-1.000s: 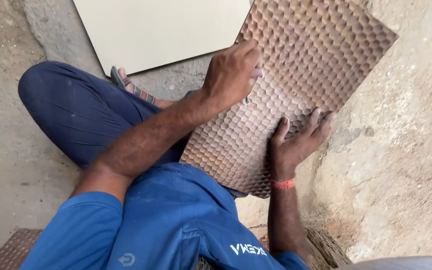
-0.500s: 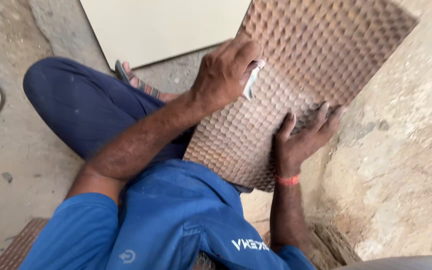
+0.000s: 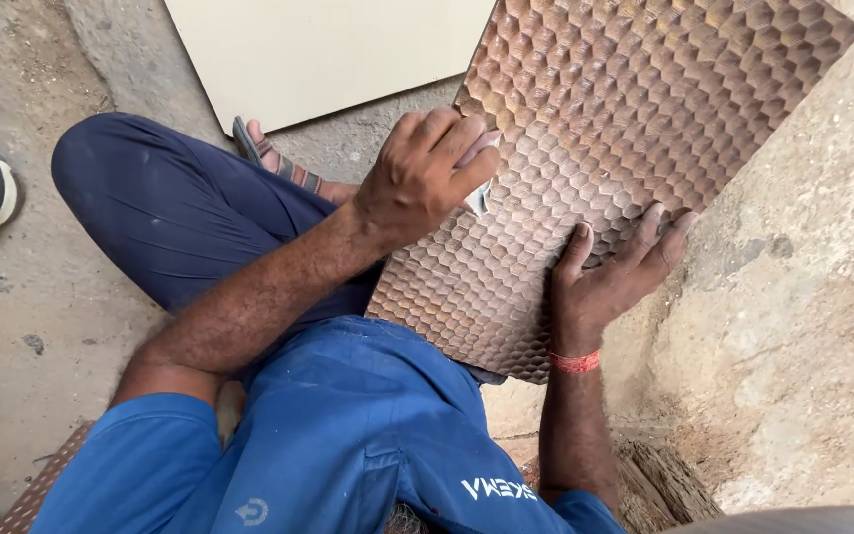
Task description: The person sits on the floor with a carved wooden panel on their lap and rubs a small abrasive block over its textured surface, working across different areas. They lift and reposition the panel and continue rubbing the surface with the block.
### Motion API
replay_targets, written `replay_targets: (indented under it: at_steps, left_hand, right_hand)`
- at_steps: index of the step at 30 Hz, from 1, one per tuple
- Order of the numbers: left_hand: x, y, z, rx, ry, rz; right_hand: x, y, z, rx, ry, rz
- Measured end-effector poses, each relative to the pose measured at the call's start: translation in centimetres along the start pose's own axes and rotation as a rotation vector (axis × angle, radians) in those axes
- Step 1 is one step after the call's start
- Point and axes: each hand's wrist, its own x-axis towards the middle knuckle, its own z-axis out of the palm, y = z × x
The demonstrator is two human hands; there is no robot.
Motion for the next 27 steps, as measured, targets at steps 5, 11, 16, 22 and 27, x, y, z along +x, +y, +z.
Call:
replay_targets:
  at_steps: [5, 11, 16, 22, 27]
  left_hand:
    - [-1.0, -0.4, 1.1, -0.122, 0.007, -0.010]
    - [-0.4, 0.5, -0.4, -0.156, -0.164, -0.059]
    - [0.8, 1.8, -2.3, -0.069, -0.170, -0.077]
    - [0.0, 1.9, -0.3, -0.055, -0.095, -0.112]
    - [0.9, 1.6, 0.8, -0.145, -0.036, -0.043]
  right_hand:
    - [-0.2, 0.0, 0.2, -0.003, 0.011, -0.006]
    - [-0.2, 0.2, 0.0, -0.012, -0.014, 0.017]
    - [-0.2, -0.1, 0.0, -0.004, 0.002, 0.008]
    - [-0.1, 0.0, -0.1, -0.005, -0.007, 0.003]
    - [-0.3, -0.2, -0.1, 0.000, 0.004, -0.011]
